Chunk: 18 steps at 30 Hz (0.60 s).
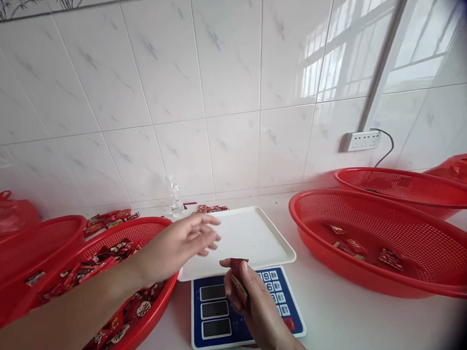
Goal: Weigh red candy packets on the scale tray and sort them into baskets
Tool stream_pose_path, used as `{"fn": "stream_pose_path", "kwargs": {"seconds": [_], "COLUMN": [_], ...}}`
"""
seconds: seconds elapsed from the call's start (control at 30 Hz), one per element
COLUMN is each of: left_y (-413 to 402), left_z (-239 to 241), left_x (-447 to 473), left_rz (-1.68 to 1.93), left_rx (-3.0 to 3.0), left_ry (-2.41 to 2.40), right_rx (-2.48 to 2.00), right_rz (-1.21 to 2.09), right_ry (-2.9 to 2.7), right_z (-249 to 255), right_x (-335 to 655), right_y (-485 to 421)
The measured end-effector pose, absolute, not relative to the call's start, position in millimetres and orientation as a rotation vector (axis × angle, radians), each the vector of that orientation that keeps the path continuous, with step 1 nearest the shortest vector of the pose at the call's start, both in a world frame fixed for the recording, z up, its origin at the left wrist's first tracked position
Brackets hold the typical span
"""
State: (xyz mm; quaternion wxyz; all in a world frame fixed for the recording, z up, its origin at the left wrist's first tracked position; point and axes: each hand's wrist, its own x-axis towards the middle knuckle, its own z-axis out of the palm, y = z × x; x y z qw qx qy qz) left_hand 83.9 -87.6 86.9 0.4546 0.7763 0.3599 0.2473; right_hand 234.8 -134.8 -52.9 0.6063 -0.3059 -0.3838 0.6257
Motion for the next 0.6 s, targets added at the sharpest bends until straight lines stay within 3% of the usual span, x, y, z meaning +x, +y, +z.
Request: {"fn": "stream_pose_path", "kwargs": {"seconds": [0.13, 0.33, 0.6], "left_y": [-134, -145, -123], "left_z": [52, -31, -62], "left_x": [40, 49, 55], "left_rz": [0.811, 1.171, 1.377], "left_rx": [1.886, 2.258, 2.434], "left_ry": [0.856, 0.569, 0.513], "right_rx": [-0.742, -1.018, -1.598], "right_rz": [1.352, 1.106, 0.427], "right_ry": [-1.083, -1.345, -1.967], "right_z": [-56, -29, -16], "right_x": [232, 229, 231], "right_y": [-137, -126, -66]}}
